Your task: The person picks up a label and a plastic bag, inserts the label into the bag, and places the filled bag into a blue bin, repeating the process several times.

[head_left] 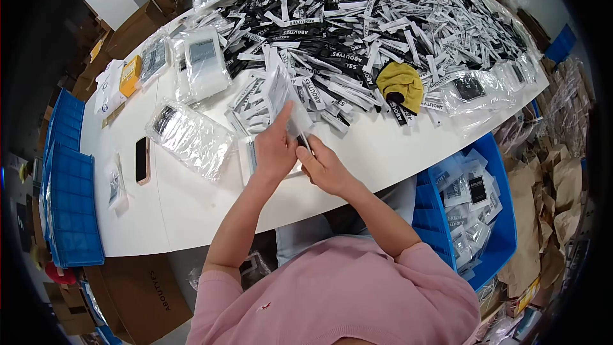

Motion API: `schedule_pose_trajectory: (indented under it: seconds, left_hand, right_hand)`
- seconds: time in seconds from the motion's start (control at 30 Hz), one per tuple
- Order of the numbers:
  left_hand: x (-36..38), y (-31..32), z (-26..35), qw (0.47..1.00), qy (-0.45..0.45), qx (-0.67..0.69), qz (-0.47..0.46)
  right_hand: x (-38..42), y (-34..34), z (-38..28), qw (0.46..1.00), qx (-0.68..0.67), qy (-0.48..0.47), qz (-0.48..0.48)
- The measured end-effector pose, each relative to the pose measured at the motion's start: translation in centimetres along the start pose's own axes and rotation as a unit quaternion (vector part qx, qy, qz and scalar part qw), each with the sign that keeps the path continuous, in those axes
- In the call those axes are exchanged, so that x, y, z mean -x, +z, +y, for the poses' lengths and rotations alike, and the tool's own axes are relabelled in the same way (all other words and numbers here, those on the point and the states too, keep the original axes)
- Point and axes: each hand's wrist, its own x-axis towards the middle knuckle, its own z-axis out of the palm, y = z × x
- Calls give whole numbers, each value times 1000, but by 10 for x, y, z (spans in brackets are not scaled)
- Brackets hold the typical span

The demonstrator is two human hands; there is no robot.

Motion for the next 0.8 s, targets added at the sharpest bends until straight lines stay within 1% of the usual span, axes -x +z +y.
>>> schedule_pose_trajectory:
  seconds: [0.03,0.07,0.1,0.13,0.17,0.2,0.23,0.27,0.3,0.33,0.37,0.4,0.43,0.47,0.5,0.53,0.57,0.6,0.63,0.67,0.7,0.73,0.77,0.8]
  left_hand:
    - [2,1,-6,999,52,9,10]
    - [6,9,-10,985,173,7,7]
    - [13,17,-10,957,289,6,3]
    - [22,22,-10,952,304,-23,-13]
    - [21,21,-12,952,305,-25,-12]
    - [19,16,-10,971,238,-11,-15]
    - [19,11,-6,985,169,6,-20]
    - [16,2,-3,996,26,38,-82]
    - [16,7,-3,996,28,40,-80]
    - [19,15,-6,986,157,27,-57]
    - [24,20,-8,959,280,13,-34]
    - [26,20,-2,944,325,-26,-44]
    - [24,15,3,944,326,-28,-42]
    - [21,6,8,963,238,-4,-125]
    - [18,-5,16,967,144,22,-208]
    - [12,-17,17,961,140,78,-225]
    - [1,-24,14,960,243,4,-137]
    - [-10,-29,12,937,340,-71,-46]
    - [-18,-40,22,923,359,-137,-31]
    - [-25,-45,18,923,357,-137,-31]
    - [-32,-51,13,931,317,-133,-126]
    - [-35,-54,10,928,273,-127,-220]
    - [-37,-55,10,927,274,-127,-220]
    - [-40,-57,12,936,236,-129,-225]
  right_hand:
    - [0,2,5,996,53,-62,42]
    - [-5,0,18,992,41,-88,86]
    - [-9,-3,21,985,29,-112,129]
    - [-11,-5,23,984,-53,-90,142]
    - [-11,-7,22,984,-54,-92,140]
    - [-9,-10,16,995,-57,-5,84]
    - [-5,-12,13,994,-59,85,27]
    - [-4,-14,13,994,-57,86,28]
    - [-6,-17,12,993,-69,78,51]
    - [-6,-18,12,991,-83,74,73]
    - [-13,-20,26,992,3,2,124]
    - [-15,-19,30,993,3,2,122]
    - [-18,-18,33,984,53,-90,145]
    - [-20,-17,35,964,102,-180,167]
    - [-19,-20,37,964,101,-180,166]
    - [-16,-26,40,985,82,-114,103]
    - [-14,-29,41,996,62,-48,39]
    - [-12,-28,31,996,51,-57,46]
    - [-11,-27,25,996,50,-54,44]
    - [-12,-26,20,995,43,-87,36]
    - [-13,-25,18,992,35,-121,29]
    - [-14,-26,19,992,34,-121,28]
    - [-15,-29,20,997,12,-74,8]
    - [-14,-32,20,999,-10,-28,-11]
